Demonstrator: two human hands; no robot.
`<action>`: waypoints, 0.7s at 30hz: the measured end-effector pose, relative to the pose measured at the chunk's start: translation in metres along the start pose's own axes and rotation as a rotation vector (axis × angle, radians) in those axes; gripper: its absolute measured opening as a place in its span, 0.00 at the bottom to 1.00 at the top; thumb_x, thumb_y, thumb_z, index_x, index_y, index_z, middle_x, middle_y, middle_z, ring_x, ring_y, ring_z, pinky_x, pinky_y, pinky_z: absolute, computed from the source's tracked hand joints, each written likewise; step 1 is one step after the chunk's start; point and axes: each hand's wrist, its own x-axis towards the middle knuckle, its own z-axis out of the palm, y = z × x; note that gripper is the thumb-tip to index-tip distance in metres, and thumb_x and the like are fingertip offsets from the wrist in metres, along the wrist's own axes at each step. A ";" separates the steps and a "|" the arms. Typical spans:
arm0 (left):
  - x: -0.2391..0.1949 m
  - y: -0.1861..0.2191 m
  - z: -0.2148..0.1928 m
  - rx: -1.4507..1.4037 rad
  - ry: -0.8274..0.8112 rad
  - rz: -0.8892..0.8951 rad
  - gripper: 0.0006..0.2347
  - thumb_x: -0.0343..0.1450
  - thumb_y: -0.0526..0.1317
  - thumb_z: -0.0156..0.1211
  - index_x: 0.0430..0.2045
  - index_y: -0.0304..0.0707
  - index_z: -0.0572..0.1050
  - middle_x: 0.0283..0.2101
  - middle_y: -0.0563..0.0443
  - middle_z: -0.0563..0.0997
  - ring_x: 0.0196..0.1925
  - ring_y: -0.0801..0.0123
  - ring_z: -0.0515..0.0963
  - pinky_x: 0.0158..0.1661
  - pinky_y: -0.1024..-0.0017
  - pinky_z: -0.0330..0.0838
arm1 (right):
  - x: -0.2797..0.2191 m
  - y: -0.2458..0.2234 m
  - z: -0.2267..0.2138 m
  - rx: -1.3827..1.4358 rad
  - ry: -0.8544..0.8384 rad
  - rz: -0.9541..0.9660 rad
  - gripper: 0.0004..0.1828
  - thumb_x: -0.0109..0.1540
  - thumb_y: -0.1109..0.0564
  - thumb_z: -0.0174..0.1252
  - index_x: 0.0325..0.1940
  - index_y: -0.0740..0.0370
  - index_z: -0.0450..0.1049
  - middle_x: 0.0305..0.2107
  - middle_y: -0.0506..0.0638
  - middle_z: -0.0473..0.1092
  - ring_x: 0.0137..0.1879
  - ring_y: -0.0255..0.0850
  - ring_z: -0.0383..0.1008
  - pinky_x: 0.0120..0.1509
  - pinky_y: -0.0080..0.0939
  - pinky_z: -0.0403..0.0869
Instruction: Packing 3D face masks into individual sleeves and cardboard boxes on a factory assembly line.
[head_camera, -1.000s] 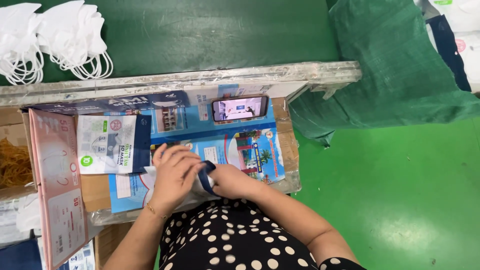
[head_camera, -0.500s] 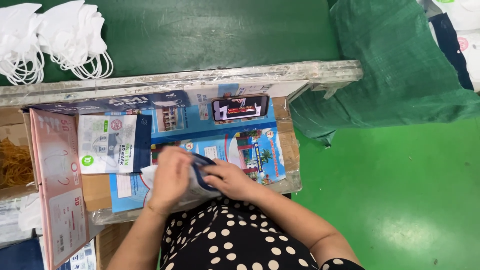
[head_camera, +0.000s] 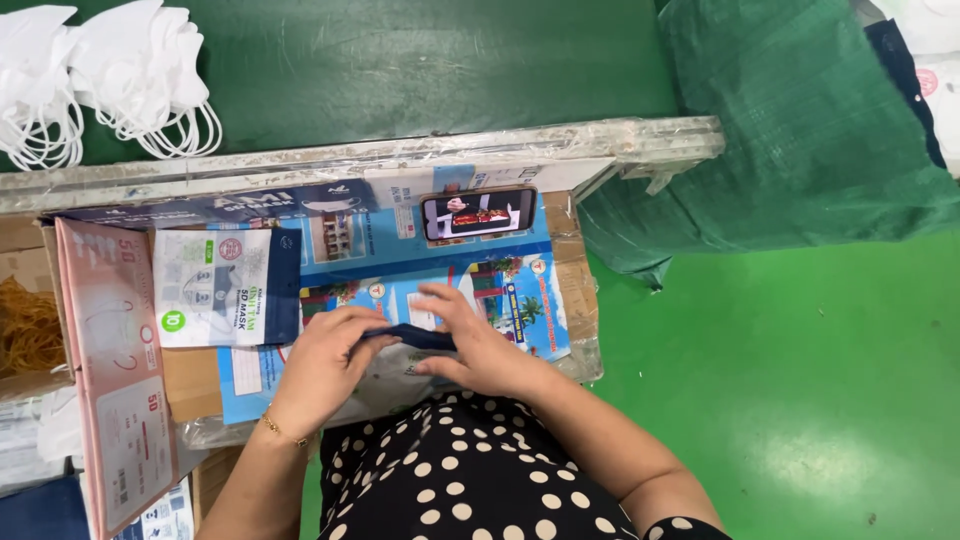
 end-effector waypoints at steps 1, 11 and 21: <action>0.000 0.003 0.000 0.027 0.014 -0.001 0.07 0.64 0.35 0.68 0.34 0.39 0.82 0.41 0.51 0.84 0.45 0.56 0.81 0.47 0.64 0.72 | 0.002 -0.004 -0.001 0.060 0.034 0.007 0.26 0.56 0.59 0.66 0.56 0.69 0.68 0.59 0.63 0.60 0.50 0.52 0.73 0.55 0.50 0.72; -0.002 0.010 0.010 0.067 -0.001 0.051 0.04 0.65 0.36 0.68 0.29 0.38 0.81 0.33 0.51 0.81 0.39 0.56 0.79 0.42 0.62 0.70 | -0.006 0.025 0.010 0.010 -0.017 0.109 0.08 0.63 0.61 0.63 0.45 0.64 0.76 0.38 0.54 0.75 0.44 0.47 0.78 0.49 0.42 0.75; -0.002 0.018 0.007 0.026 0.081 0.085 0.06 0.66 0.36 0.65 0.34 0.37 0.80 0.39 0.50 0.81 0.43 0.56 0.78 0.46 0.62 0.70 | -0.006 0.032 0.018 0.107 0.118 -0.005 0.09 0.62 0.64 0.62 0.47 0.65 0.76 0.44 0.53 0.76 0.49 0.46 0.79 0.54 0.40 0.77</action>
